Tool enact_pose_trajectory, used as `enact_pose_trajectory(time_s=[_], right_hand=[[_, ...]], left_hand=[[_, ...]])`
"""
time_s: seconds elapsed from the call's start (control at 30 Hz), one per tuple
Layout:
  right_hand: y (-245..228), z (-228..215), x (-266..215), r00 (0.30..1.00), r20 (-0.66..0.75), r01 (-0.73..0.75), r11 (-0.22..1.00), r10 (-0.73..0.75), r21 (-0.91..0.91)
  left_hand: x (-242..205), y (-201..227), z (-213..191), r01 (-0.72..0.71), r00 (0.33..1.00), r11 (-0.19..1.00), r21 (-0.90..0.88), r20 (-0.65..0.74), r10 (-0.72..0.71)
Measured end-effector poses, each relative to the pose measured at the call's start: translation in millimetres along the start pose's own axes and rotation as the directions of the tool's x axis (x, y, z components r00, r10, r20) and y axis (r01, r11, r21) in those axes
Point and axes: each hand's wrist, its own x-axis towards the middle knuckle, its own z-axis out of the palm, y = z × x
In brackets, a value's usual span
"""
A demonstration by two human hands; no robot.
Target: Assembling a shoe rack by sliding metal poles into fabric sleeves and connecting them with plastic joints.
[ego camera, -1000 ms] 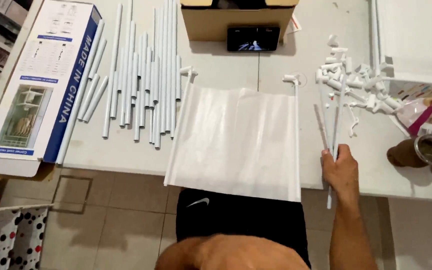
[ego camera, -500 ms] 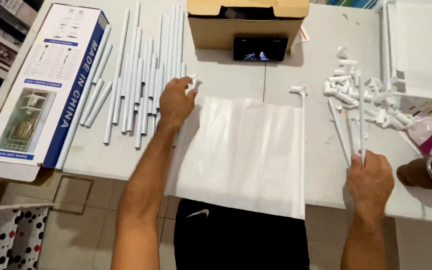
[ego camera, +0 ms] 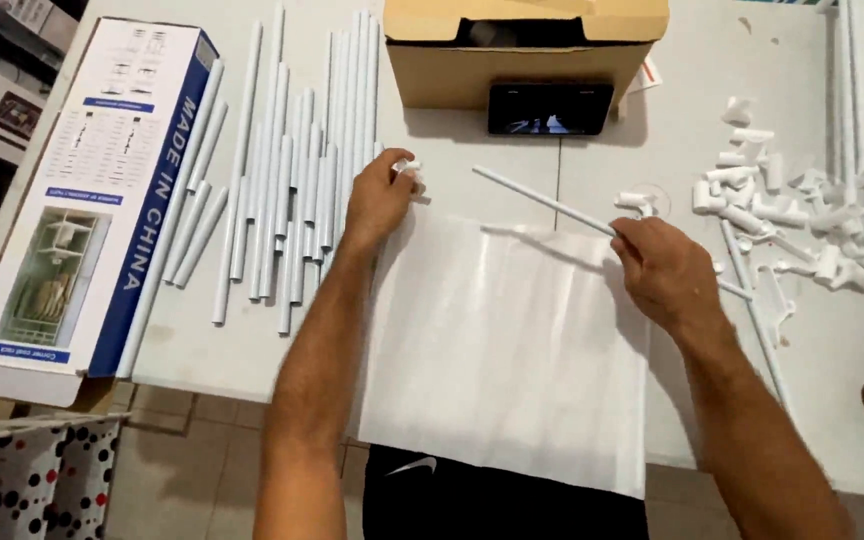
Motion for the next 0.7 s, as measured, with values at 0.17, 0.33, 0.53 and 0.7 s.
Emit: enact_pose_trajectory(time_s=[0.17, 0.33, 0.53, 0.7], right_hand=[[-33.0, 11.6, 32.4, 0.997, 0.064, 0.039, 0.998, -0.042, 0.055], [-41.9, 23.1, 38.0, 0.993, 0.104, 0.054, 0.997, -0.060, 0.062], [-34.4, 31.6, 40.9, 0.989, 0.055, 0.132, 0.990, -0.134, 0.051], [-14.3, 36.2, 58.9, 0.944, -0.118, 0.299, 0.949, -0.310, -0.101]], left_hand=[[-1.0, -4.8, 8.8, -0.021, 1.000, 0.994, -0.105, -0.021, 0.019], [-0.5, -6.0, 13.8, -0.012, 1.000, 0.991, -0.130, -0.007, 0.012], [-6.4, -6.5, 10.4, -0.066, 0.998, 0.992, -0.109, -0.004, 0.066], [-15.6, 0.5, 12.2, -0.194, 0.980, 0.978, -0.077, 0.037, 0.198]])
